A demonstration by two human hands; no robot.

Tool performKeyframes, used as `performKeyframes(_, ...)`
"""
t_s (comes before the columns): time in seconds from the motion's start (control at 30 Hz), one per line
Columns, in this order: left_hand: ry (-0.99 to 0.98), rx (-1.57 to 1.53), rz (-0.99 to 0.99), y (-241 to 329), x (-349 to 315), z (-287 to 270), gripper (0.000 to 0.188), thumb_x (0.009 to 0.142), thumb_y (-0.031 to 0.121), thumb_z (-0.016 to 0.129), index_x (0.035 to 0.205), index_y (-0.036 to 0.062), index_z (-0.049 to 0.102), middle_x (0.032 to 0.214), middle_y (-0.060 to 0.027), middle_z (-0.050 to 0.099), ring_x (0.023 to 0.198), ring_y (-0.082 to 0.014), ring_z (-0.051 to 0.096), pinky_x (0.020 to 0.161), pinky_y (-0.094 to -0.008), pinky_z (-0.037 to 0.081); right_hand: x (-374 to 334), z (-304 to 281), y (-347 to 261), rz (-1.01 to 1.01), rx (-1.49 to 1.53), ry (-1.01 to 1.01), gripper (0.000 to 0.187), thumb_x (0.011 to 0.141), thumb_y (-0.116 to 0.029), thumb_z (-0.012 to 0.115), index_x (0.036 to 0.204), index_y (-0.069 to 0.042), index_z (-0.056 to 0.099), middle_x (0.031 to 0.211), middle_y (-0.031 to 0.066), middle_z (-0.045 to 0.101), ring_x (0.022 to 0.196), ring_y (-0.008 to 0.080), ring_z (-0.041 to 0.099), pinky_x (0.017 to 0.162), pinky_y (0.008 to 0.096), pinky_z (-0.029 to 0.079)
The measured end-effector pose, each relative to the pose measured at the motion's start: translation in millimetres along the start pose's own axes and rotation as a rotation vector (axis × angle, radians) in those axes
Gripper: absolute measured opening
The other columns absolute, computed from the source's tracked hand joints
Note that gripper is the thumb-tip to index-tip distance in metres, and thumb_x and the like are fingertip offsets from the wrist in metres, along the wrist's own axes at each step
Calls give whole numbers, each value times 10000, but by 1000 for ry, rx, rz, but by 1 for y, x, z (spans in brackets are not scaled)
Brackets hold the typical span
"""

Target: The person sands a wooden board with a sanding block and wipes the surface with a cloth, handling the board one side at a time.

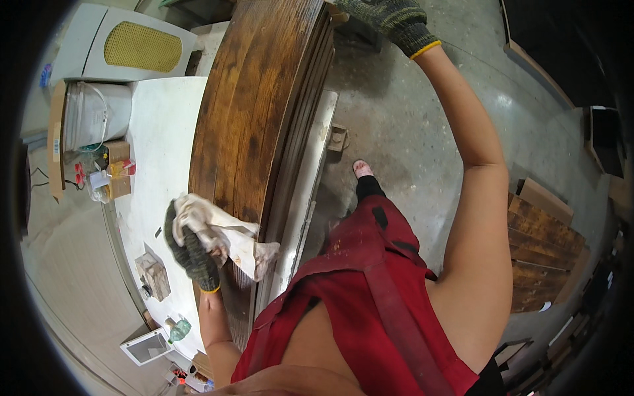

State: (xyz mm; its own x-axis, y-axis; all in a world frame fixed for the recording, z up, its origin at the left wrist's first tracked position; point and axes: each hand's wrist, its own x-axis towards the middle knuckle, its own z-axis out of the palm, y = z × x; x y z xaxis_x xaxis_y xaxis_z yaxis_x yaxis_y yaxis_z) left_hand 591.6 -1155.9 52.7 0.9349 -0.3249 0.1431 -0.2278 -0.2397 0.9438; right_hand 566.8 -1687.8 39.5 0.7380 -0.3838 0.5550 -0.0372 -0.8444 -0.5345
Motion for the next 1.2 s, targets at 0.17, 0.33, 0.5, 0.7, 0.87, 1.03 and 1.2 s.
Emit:
performKeyframes(0.17, 355, 330, -8, -10, -76, -88, 486, 964, 261, 519, 1362, -7, 439, 1324, -190, 539, 1121, -285, 572, 950, -424, 466, -10, 21, -4, -116, -156, 106, 516, 804, -382, 749, 1188, -49, 661, 1093, 202, 656, 1020, 364, 613, 897, 434, 484)
performKeyframes(0.33, 472, 1253, 289, 14, -140, -95, 614, 1014, 478, 317, 1373, 1, 460, 1382, -258, 478, 1260, -398, 501, 1051, -500, 404, -33, 21, -28, -94, -165, 71, 575, 783, -430, 749, 1205, -52, 656, 1027, 195, 654, 974, 376, 607, 878, 451, 479)
performKeyframes(0.5, 609, 863, 224, 23, -155, -79, 533, 1018, 374, 412, 1418, 22, 421, 1399, -224, 485, 1271, -372, 498, 1063, -471, 407, -85, 36, -54, -302, -344, -10, 568, 838, -414, 699, 1345, -187, 582, 1194, 97, 645, 1074, 289, 583, 944, 409, 454)
performKeyframes(0.7, 550, 1343, 180, -2, -190, -124, 775, 984, 631, 260, 1433, 17, 406, 1410, -262, 457, 1285, -419, 479, 1047, -520, 415, -144, 31, -133, -341, -80, -182, 694, 754, -490, 685, 1355, -163, 571, 1155, 102, 607, 1063, 304, 563, 960, 457, 412)
performKeyframes(0.87, 570, 1353, 217, 17, -180, -106, 777, 981, 637, 242, 1441, 33, 402, 1421, -253, 445, 1290, -410, 474, 1044, -502, 431, -133, 34, -111, -325, -156, -143, 668, 800, -508, 655, 1378, -191, 550, 1182, 95, 616, 1085, 311, 561, 961, 469, 411)
performKeyframes(1.03, 657, 1117, 73, 41, -162, -84, 787, 971, 659, 248, 1440, 48, 414, 1435, -232, 437, 1283, -411, 477, 1051, -500, 417, -61, 33, -19, -282, -277, 40, 614, 783, -452, 746, 1314, -175, 609, 1185, 80, 651, 1052, 273, 602, 922, 401, 474)
performKeyframes(1.2, 704, 1152, 81, 51, -154, -62, 726, 1000, 606, 240, 1434, 56, 428, 1435, -212, 457, 1296, -407, 468, 1054, -505, 398, 8, 31, 34, -118, -59, 178, 464, 794, -331, 761, 1158, -52, 686, 1048, 170, 701, 967, 318, 656, 885, 388, 502)
